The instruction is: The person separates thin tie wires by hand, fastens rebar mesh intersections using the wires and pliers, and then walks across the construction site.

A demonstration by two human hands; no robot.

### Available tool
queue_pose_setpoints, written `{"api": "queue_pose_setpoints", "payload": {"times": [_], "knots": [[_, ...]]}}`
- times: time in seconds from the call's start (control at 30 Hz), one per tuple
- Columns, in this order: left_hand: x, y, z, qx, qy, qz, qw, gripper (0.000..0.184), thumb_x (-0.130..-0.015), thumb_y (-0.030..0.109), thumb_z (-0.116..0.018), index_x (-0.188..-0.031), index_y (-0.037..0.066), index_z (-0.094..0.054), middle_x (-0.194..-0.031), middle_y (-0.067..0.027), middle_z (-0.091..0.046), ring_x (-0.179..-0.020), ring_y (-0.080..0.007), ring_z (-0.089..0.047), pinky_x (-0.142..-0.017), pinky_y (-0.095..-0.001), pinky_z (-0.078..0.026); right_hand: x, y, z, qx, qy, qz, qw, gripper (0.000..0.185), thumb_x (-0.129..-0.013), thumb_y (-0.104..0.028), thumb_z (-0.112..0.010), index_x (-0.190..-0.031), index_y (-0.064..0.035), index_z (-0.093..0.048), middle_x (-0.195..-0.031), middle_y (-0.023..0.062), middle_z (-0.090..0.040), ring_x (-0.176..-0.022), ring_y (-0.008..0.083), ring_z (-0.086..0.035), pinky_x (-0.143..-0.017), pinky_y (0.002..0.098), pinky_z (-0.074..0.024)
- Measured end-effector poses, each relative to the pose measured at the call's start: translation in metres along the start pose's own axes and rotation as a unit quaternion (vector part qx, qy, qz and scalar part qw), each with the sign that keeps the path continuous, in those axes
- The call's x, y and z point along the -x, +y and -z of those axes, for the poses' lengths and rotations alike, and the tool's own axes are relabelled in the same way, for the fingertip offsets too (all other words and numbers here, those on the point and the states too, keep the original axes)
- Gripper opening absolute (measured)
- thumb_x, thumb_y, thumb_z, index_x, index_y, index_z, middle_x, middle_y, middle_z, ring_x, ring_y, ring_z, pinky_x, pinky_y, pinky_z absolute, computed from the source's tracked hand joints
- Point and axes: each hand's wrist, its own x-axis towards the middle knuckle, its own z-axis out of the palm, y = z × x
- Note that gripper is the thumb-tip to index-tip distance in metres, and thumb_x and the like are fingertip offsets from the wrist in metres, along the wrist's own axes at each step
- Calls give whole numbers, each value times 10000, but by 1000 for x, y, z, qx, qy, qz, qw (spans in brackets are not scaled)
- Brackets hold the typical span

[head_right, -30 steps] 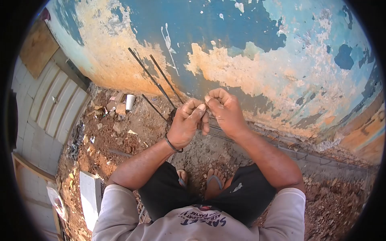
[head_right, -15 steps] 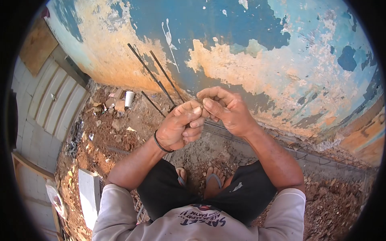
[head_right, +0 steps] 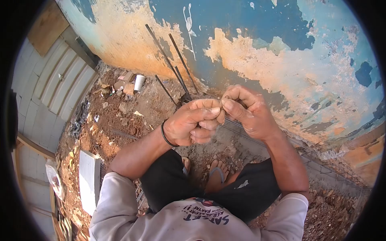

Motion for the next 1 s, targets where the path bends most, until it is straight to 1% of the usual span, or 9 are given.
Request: {"api": "queue_pose_setpoints", "payload": {"times": [0.17, 0.23, 0.3, 0.37, 0.47, 0.63, 0.67, 0.8, 1.0], "knots": [[-1, 8, 21, -126, 70, -33, 989, 226, -1029, 255, -517, -941, 52, -563, -594, 73, -335, -441, -40, -269, -394, -214, -232, -4, 13, 7, -12, 87, -18, 996, 147, -982, -136, -601, -1073, -22, -607, -925, 31, -594, -742, 85, -518, -635, 249, -420], [4, 17, 26, -153, 94, -33, 983, 214, -1026, 237, -523, -936, 49, -572, -580, 80, -324, -450, -36, -264, -401, -216, -232, -11, 6, -5, 394, 111, 149, 900, 266, -915, -111, -665, -1171, -58, -616, -989, 49, -616, -840, 150, -570, -702, 299, -465], [4, 19, 31, -210, 121, -30, 970, 208, -1022, 221, -529, -937, 40, -587, -577, 82, -332, -450, -31, -260, -405, -209, -232, -14, 11, -4, 461, 91, 227, 853, 437, -823, -88, -714, -1247, -101, -610, -1028, 60, -622, -943, 228, -594, -776, 354, -489], [3, 17, 36, -203, 124, -24, 971, 211, -1019, 215, -532, -936, 36, -604, -579, 84, -339, -455, -27, -268, -409, -201, -230, -14, 10, 1, 607, -55, 253, 751, 382, -781, -84, -721, -1153, -95, -635, -966, 57, -612, -876, 257, -589, -743, 385, -484], [7, 24, 45, -212, 96, -10, 973, 218, -1017, 220, -538, -943, 29, -613, -577, 86, -348, -458, -29, -278, -405, -204, -227, -16, 4, 7, 650, -67, 241, 718, 302, -749, -57, -718, -1038, -98, -642, -870, 38, -578, -803, 247, -561, -693, 381, -463], [22, 28, 62, -154, 103, 45, 982, 212, -999, 208, -568, -989, 5, -626, -650, 47, -442, -518, -44, -380, -448, -206, -308, -10, 6, 14, 650, -47, 254, 715, 264, -701, -57, -716, -949, -98, -636, -793, 29, -540, -747, 239, -530, -655, 376, -437], [24, 27, 67, -124, 60, 43, 990, 250, -985, 186, -581, -1097, -31, -633, -718, 11, -528, -575, -80, -508, -503, -228, -424, -8, 4, 13, 644, -59, 245, 723, 275, -686, -55, -715, -947, -96, -639, -787, 30, -542, -745, 238, -529, -650, 374, -434], [27, 18, 79, -114, -10, 22, 993, 329, -961, 153, -607, -1205, -68, -620, -785, -48, -631, -628, -142, -636, -587, -273, -573, -2, -3, 13, 630, -41, 267, 728, 264, -676, -41, -707, -926, -95, -640, -770, 28, -536, -731, 232, -521, -632, 370, -419], [36, 17, 67, -249, 64, 43, 966, 226, -964, 114, -617, -1122, -36, -677, -797, -67, -672, -617, -129, -637, -543, -268, -525, 4, -4, 14, 637, -84, 244, 726, 234, -693, -53, -690, -919, -90, -638, -751, 29, -517, -723, 227, -515, -622, 365, -404]]}}
